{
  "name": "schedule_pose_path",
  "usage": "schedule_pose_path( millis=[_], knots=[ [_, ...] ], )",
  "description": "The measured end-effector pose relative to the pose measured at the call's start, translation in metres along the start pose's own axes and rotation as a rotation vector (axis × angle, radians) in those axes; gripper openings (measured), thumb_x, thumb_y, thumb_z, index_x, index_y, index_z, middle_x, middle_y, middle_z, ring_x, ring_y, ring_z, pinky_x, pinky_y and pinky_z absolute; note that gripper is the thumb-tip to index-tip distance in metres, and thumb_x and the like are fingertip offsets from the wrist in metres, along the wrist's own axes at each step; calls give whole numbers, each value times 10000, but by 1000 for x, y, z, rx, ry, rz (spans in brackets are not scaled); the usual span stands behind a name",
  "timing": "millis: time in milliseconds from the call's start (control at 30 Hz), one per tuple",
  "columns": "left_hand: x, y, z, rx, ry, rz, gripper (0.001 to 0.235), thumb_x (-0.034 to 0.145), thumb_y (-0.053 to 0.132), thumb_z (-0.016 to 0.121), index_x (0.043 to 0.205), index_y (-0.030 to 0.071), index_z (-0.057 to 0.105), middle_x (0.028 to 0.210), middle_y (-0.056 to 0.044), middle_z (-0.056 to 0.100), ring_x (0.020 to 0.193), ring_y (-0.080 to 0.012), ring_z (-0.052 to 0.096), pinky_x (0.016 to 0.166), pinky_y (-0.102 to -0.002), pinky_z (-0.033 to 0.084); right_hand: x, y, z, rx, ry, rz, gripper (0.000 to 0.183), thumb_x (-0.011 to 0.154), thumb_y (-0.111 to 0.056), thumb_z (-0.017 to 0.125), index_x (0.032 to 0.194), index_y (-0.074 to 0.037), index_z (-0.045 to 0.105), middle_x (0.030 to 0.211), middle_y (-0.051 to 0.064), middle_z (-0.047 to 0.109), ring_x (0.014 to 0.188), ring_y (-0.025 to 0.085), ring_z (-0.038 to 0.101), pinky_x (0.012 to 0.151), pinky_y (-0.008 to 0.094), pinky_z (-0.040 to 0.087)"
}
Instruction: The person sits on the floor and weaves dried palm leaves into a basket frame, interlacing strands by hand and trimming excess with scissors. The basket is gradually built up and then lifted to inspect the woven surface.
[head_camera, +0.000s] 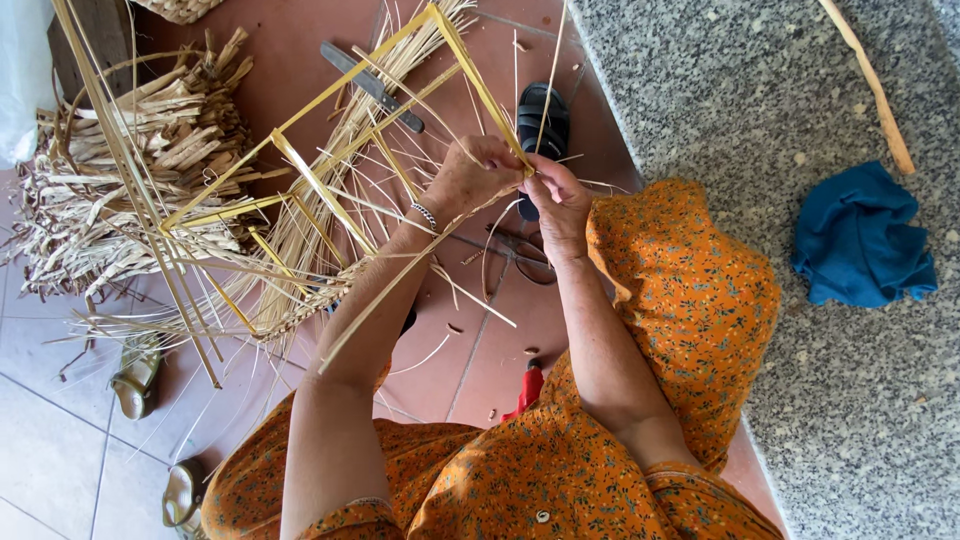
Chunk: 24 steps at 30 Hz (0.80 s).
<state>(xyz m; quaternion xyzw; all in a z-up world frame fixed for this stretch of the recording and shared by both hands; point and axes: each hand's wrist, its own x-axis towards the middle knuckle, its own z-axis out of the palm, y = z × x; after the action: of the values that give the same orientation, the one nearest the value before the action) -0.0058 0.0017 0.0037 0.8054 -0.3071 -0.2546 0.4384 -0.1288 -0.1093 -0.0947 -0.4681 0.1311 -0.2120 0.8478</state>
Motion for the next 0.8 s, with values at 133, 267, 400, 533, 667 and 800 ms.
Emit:
schedule_pose_path(
  millis=[133, 267, 400, 533, 667, 800],
  knots=[
    [2, 3, 3, 91, 19, -59, 122, 761, 138, 862, 850, 70, 813, 813, -42, 762, 733, -118, 707, 656, -281, 579, 2, -3, 0, -38, 5, -16, 256, 1019, -94, 705, 1268, -35, 689, 1157, 81, 747, 1056, 159, 711, 991, 355, 594],
    [6, 17, -12, 31, -92, -132, 151, 805, 137, 840, 949, 100, 817, 885, -39, 800, 821, -138, 761, 722, -270, 631, 10, -15, 5, -138, -14, -28, 260, 989, -92, 722, 1244, -48, 701, 1104, 83, 738, 999, 157, 715, 963, 352, 612],
    [-21, 33, -48, -369, -67, -87, 408, 911, 136, 782, 1292, 57, 663, 1099, -117, 770, 985, -202, 760, 857, -316, 656, 16, -36, -3, -83, -136, 73, 290, 956, -97, 763, 1233, -57, 687, 1194, 80, 728, 1052, 146, 693, 980, 352, 606],
    [-123, 39, -96, -624, 431, 4, 395, 1041, 157, 653, 1394, -9, 592, 1232, -146, 749, 1117, -218, 746, 1017, -331, 621, 23, -39, -9, -164, -136, 83, 292, 994, -176, 726, 1270, -97, 672, 1154, 42, 723, 968, 125, 694, 886, 327, 611],
    [-261, 29, -78, -947, 777, 190, 187, 1139, 77, 617, 1298, -18, 649, 1051, -132, 715, 934, -186, 689, 944, -341, 593, 37, -30, -20, -279, -151, -2, 232, 1069, -235, 721, 1229, -69, 694, 1065, 36, 696, 922, 136, 670, 853, 325, 605],
    [-340, -24, -37, -764, 890, -321, 255, 1035, 145, 675, 1200, -48, 690, 1008, -140, 743, 850, -183, 722, 779, -311, 606, 63, -23, -32, -182, -185, 14, 171, 1089, -219, 713, 1158, -69, 665, 1130, 34, 679, 1004, 152, 685, 919, 323, 618]
  ],
)
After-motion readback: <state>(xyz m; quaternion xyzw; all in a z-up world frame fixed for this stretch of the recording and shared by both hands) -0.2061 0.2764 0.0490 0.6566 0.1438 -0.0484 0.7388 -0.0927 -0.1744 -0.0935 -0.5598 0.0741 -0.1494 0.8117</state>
